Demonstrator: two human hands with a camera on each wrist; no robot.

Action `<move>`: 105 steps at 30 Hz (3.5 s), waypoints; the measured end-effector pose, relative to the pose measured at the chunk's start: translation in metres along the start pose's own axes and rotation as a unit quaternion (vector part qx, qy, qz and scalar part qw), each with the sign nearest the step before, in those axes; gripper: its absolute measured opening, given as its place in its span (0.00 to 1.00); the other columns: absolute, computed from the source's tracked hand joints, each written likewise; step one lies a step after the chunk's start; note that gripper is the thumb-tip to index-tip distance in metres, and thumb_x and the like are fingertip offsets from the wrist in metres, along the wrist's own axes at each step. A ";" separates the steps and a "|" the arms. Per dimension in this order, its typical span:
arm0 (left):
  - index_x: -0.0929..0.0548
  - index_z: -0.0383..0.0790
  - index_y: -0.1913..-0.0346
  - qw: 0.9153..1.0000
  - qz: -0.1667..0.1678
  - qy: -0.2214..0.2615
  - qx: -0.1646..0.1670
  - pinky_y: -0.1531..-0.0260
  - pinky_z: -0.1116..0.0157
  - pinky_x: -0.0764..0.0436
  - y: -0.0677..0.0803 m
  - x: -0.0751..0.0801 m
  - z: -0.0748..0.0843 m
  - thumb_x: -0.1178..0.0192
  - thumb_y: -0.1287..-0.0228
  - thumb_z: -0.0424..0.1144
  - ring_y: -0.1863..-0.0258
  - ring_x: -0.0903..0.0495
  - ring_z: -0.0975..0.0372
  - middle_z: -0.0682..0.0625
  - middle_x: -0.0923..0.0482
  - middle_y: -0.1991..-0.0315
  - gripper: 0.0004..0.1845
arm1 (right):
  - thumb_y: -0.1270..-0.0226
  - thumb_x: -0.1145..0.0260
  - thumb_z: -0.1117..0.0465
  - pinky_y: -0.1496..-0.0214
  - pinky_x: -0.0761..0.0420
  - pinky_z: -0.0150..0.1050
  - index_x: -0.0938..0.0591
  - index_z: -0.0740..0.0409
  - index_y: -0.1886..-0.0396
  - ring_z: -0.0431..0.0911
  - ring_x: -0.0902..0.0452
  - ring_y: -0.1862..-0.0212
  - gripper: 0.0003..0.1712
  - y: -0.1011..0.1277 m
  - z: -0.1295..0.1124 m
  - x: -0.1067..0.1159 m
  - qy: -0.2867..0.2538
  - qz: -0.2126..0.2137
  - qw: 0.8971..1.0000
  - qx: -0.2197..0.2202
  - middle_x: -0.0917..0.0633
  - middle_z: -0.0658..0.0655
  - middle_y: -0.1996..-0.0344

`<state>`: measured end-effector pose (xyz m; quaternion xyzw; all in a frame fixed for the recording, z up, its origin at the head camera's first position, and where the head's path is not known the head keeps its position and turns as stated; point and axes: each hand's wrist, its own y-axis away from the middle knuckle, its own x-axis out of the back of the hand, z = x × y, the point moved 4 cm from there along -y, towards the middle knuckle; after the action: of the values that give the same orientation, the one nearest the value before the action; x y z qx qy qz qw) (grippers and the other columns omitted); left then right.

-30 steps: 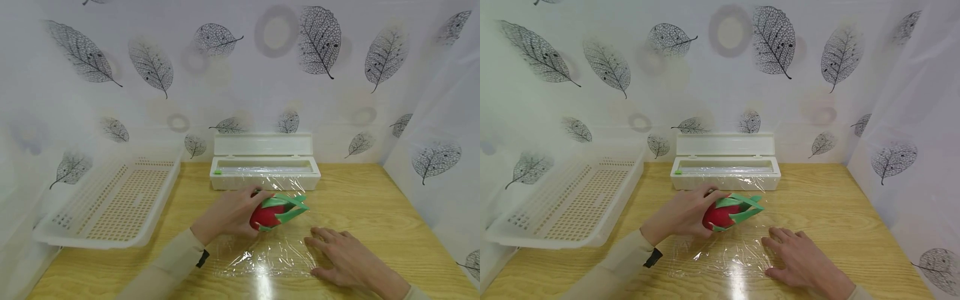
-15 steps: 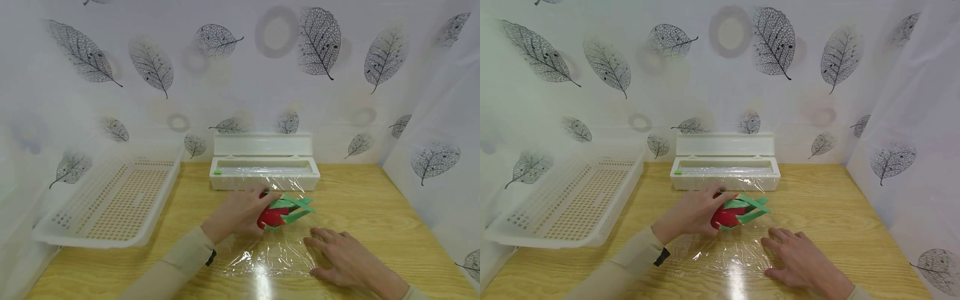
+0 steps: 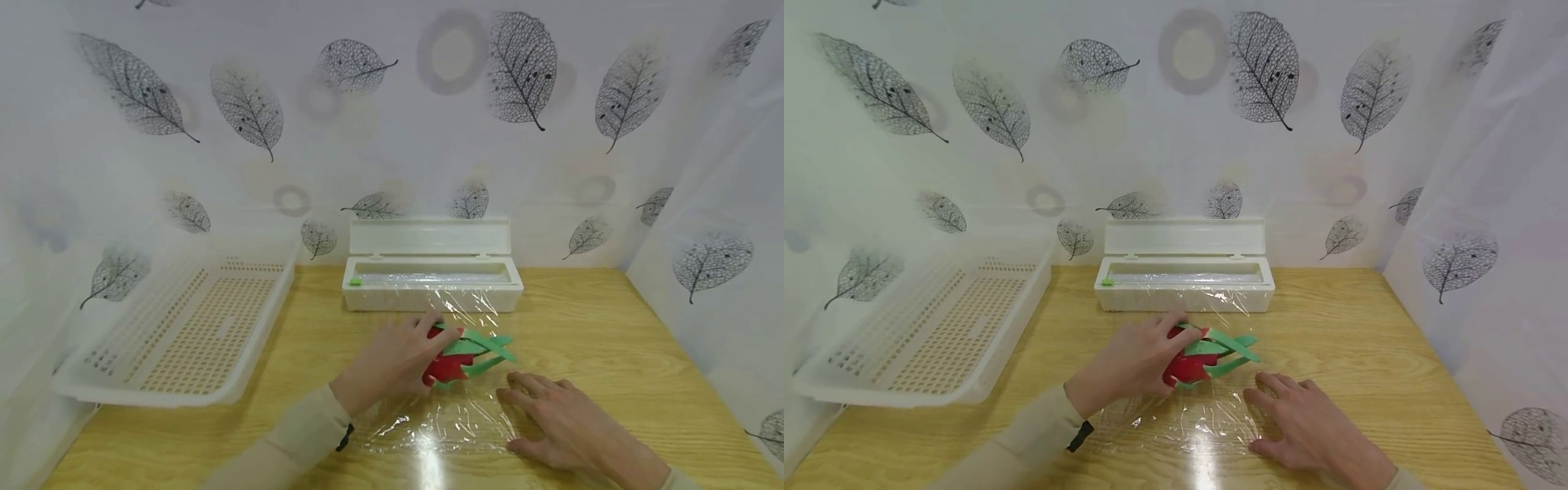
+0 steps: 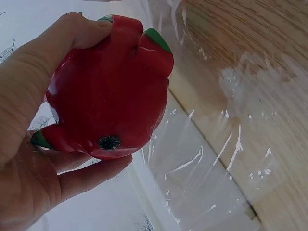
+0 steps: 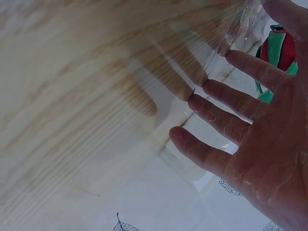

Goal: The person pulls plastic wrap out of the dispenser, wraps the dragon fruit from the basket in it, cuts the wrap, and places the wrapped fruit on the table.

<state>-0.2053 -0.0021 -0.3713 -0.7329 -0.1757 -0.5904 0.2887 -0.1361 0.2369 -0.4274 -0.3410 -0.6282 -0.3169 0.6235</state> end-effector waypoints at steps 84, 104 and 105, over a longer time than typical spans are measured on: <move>0.16 0.53 0.72 0.963 -0.168 0.209 0.028 0.74 0.78 0.32 0.118 -0.015 -0.009 0.27 0.54 0.41 0.76 0.35 0.76 0.67 0.27 0.77 0.07 | 0.52 0.26 0.65 0.70 0.29 0.31 0.17 0.29 0.77 0.30 0.33 0.69 0.19 0.014 -0.014 0.007 -0.017 0.051 0.987 0.149 0.22 0.35 0.68; 0.23 0.52 0.67 0.987 -0.081 0.126 0.049 0.77 0.72 0.34 0.116 -0.014 0.000 0.31 0.43 0.41 0.79 0.34 0.71 0.62 0.31 0.74 0.09 | 0.51 0.26 0.77 0.67 0.27 0.18 0.22 0.40 0.62 0.24 0.27 0.68 0.28 0.009 0.001 0.056 -0.191 0.254 0.943 0.102 0.20 0.33 0.66; 0.23 0.52 0.68 0.990 -0.072 0.112 0.050 0.77 0.72 0.34 0.115 -0.013 0.000 0.30 0.41 0.41 0.78 0.33 0.70 0.61 0.31 0.74 0.09 | 0.50 0.27 0.77 0.67 0.27 0.18 0.22 0.39 0.61 0.24 0.27 0.68 0.28 0.008 0.002 0.059 -0.191 0.253 0.943 0.100 0.20 0.32 0.65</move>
<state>-0.1401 -0.0896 -0.4088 -0.6323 -0.2238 -0.6785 0.2996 -0.1299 0.2453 -0.3690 -0.4790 -0.6566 -0.0134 0.5825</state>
